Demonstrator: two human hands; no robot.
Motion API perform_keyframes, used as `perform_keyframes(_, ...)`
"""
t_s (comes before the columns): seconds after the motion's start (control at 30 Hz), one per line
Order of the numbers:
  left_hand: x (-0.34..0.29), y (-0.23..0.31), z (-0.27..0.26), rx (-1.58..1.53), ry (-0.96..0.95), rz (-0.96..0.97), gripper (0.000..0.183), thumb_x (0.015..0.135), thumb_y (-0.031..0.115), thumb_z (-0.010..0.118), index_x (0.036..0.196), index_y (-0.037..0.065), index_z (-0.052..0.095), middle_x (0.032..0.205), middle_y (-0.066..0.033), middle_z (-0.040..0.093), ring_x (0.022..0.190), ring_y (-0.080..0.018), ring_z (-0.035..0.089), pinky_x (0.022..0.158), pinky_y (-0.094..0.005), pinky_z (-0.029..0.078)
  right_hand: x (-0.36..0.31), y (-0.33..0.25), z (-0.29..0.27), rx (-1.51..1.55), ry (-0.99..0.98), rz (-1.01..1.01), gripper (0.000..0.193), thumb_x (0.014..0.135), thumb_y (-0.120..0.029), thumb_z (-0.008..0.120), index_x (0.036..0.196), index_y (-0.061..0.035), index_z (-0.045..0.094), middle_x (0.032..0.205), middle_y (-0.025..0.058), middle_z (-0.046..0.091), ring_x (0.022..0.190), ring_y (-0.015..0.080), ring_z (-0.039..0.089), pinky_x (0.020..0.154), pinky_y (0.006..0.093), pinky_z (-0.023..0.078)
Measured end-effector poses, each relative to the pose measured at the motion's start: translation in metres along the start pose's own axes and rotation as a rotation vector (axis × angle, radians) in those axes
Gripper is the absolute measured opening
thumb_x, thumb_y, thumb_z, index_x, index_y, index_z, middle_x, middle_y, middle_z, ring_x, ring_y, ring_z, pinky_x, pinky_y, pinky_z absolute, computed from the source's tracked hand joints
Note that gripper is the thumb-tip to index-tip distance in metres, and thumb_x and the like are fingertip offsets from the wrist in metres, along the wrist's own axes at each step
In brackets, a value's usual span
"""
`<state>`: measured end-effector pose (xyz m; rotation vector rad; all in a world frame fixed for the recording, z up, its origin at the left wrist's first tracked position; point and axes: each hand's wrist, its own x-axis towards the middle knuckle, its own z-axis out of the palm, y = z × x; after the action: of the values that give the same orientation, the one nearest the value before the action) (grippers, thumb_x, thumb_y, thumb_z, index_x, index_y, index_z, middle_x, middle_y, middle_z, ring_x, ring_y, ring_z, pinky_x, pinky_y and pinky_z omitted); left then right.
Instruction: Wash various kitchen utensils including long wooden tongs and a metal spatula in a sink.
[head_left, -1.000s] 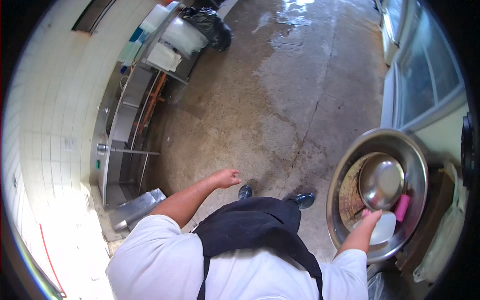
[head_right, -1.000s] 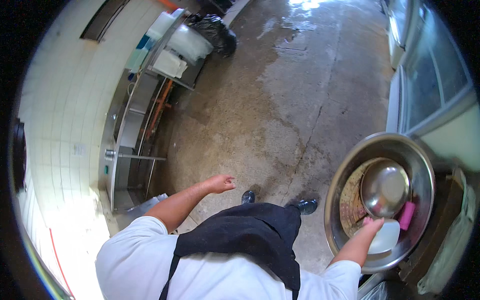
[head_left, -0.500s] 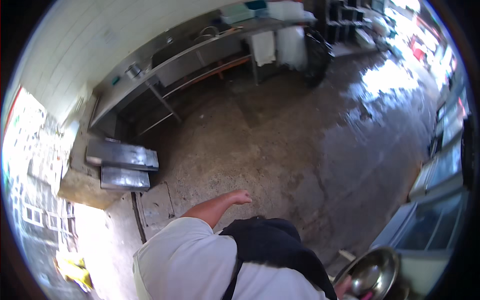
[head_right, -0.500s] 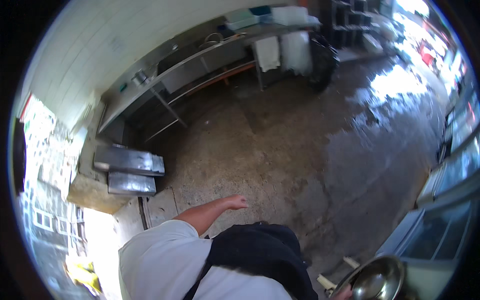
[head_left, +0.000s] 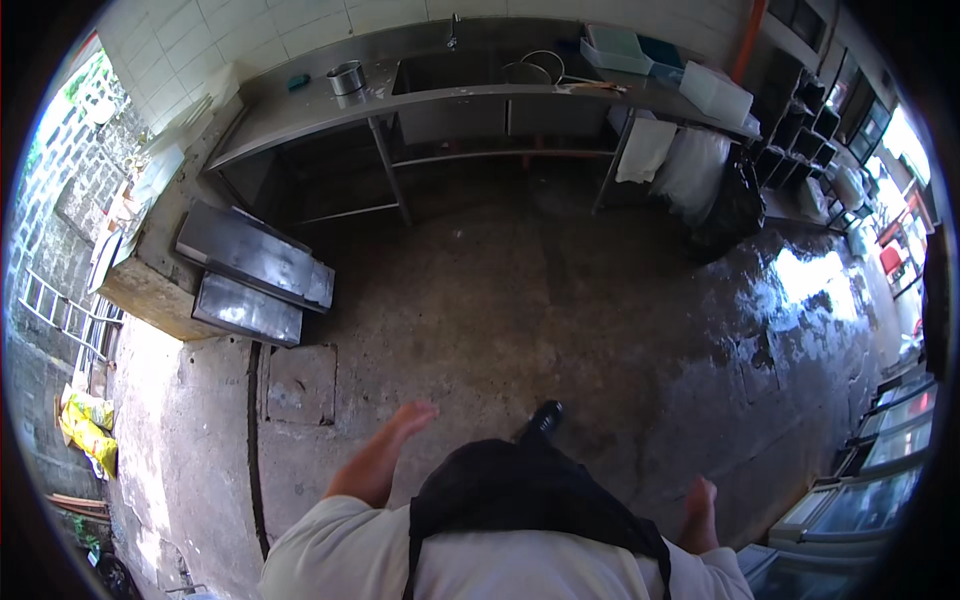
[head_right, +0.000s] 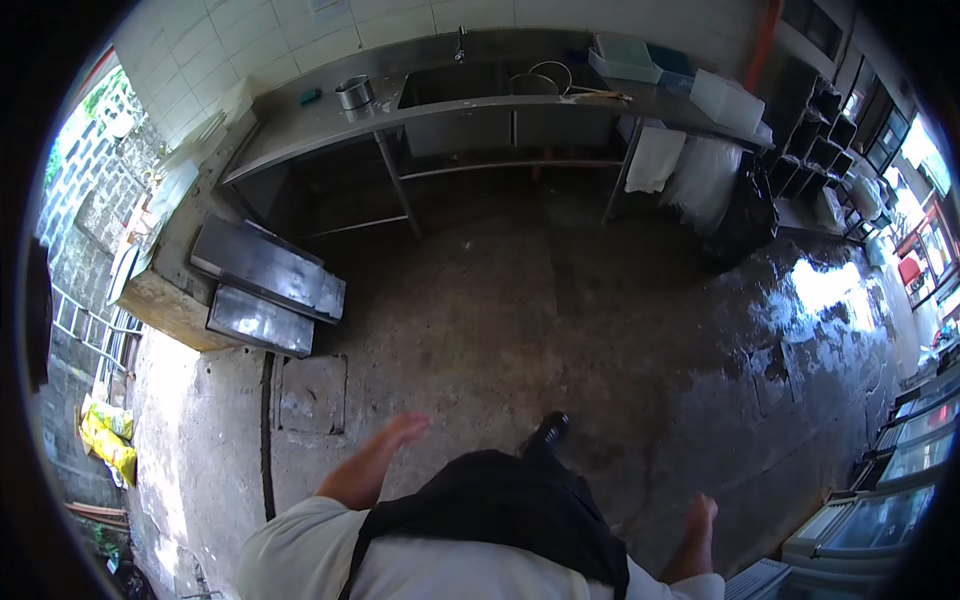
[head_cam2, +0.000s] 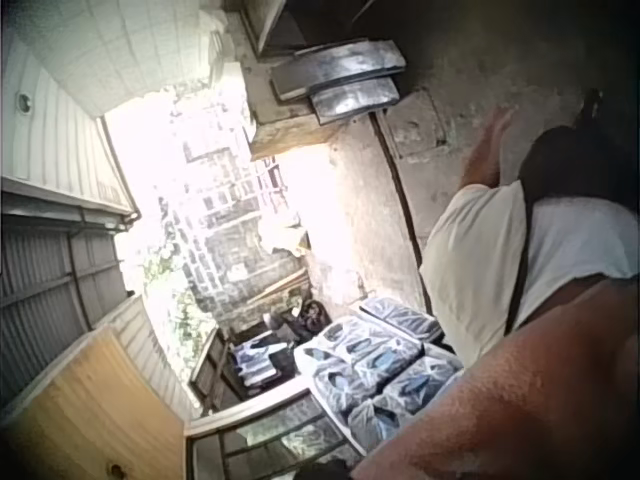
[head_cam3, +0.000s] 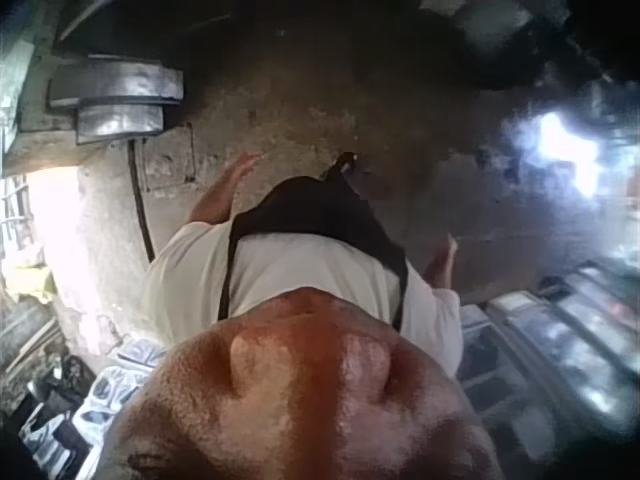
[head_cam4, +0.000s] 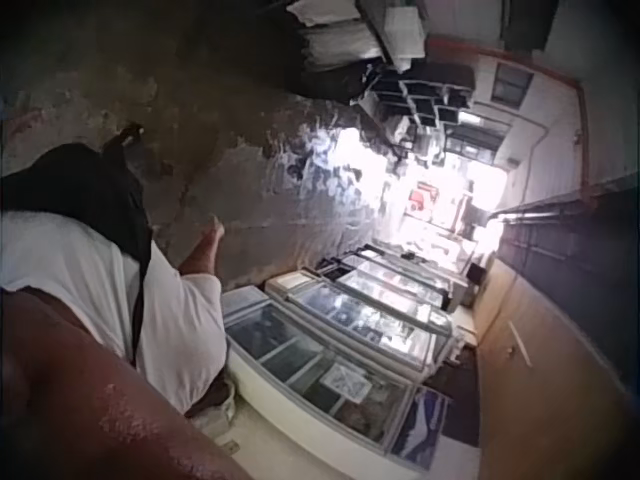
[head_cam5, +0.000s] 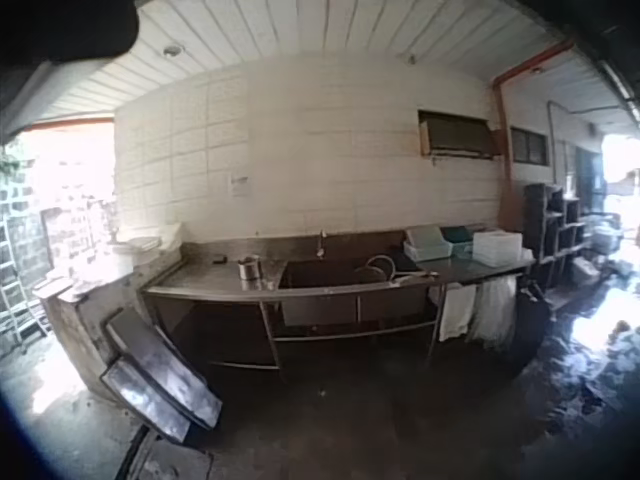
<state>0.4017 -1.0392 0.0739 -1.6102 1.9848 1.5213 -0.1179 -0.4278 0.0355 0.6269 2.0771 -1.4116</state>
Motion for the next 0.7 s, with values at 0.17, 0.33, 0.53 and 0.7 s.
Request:
perform_keyframes(0.17, 0.029, -0.036, -0.022, 0.07, -0.152, -0.12, 0.042, 0.088, 0.046, 0.061, 0.097, 0.006, 0.069, 0.093, -0.0134, 0.068, 0.068, -0.022, 0.064, 0.063, -0.0371, 0.053, 0.024, -0.187, 0.213, -0.277, -0.175, 0.023, 0.017, 0.089, -0.026, 0.063, 0.086, -0.0096, 0.06, 0.065, 0.0027, 0.053, 0.048, 0.0168, 0.049, 0.041, 0.0359, 0.041)
perform_keyframes(0.33, 0.068, 0.009, -0.08, -0.22, -0.048, -0.493, 0.036, 0.089, 0.04, 0.062, 0.105, 0.008, 0.064, 0.092, -0.0112, 0.066, 0.069, -0.0223, 0.064, 0.061, -0.0426, 0.049, 0.1, -0.236, 0.414, -0.954, -0.633, -0.342, 0.035, 0.087, -0.036, 0.064, 0.106, -0.0079, 0.07, 0.081, 0.0127, 0.066, 0.069, 0.0256, 0.065, 0.062, 0.0435, 0.053)
perform_keyframes(0.53, 0.131, 0.055, -0.111, -0.781, 0.26, -0.728, 0.054, 0.086, 0.042, 0.067, 0.129, 0.012, 0.052, 0.117, -0.0119, 0.063, 0.092, -0.0335, 0.065, 0.084, -0.0568, 0.047, -0.038, -0.399, 0.732, -1.06, -1.071, -0.727, 0.032, 0.085, -0.033, 0.072, 0.103, -0.0058, 0.07, 0.085, 0.0076, 0.071, 0.075, 0.0194, 0.065, 0.073, 0.0351, 0.052)
perform_keyframes(0.7, 0.262, 0.135, -0.147, -0.19, -0.055, -0.482, 0.066, 0.085, 0.059, 0.06, 0.118, 0.002, 0.064, 0.109, -0.0193, 0.068, 0.099, -0.0341, 0.066, 0.086, -0.0474, 0.05, -0.057, -0.476, 0.836, -1.002, -1.043, -0.736, 0.036, 0.085, -0.034, 0.071, 0.107, -0.0066, 0.07, 0.089, 0.0089, 0.072, 0.082, 0.0187, 0.068, 0.076, 0.0335, 0.053)
